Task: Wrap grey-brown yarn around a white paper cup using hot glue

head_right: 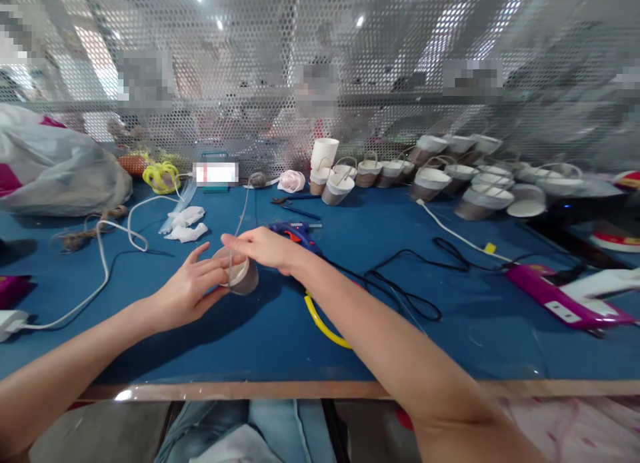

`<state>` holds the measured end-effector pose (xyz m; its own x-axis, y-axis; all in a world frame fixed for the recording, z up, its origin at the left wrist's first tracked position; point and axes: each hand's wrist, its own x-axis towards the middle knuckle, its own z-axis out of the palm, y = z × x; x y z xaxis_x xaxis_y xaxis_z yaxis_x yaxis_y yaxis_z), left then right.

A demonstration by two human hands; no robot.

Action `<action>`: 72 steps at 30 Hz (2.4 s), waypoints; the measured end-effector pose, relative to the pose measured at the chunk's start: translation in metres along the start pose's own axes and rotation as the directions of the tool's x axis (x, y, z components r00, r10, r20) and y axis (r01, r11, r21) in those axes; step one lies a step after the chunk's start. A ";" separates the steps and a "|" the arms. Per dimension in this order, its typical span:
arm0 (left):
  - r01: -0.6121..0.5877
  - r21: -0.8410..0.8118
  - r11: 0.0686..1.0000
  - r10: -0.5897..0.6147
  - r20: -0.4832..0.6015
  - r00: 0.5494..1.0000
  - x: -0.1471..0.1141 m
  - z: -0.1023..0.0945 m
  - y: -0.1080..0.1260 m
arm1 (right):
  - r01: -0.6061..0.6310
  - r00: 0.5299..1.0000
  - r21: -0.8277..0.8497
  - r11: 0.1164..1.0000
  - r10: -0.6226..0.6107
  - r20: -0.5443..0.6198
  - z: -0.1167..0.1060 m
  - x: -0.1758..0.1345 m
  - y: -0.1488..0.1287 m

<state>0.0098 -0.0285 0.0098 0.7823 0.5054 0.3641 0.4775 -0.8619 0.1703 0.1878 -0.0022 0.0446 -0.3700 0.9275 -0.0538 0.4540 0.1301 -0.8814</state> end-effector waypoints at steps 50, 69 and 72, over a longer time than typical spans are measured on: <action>0.211 -0.868 0.449 -0.215 0.124 0.969 0.001 -0.011 -0.004 | 0.045 0.895 -0.139 0.989 -0.102 -0.435 -0.002 -0.021 0.020; 0.193 -0.795 0.574 -0.185 0.104 0.977 -0.001 -0.009 -0.003 | -0.022 0.916 -0.146 0.989 -0.039 -0.399 0.020 -0.018 0.021; 0.159 -0.769 0.619 -0.145 0.087 0.986 0.000 -0.008 -0.005 | -0.050 0.916 -0.117 0.992 -0.001 -0.402 0.023 -0.017 0.025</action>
<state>0.0041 -0.0244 0.0165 0.7367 0.6264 0.2546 0.1124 -0.4847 0.8674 0.1868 -0.0225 0.0129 -0.0132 0.9900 0.1403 0.5634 0.1233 -0.8169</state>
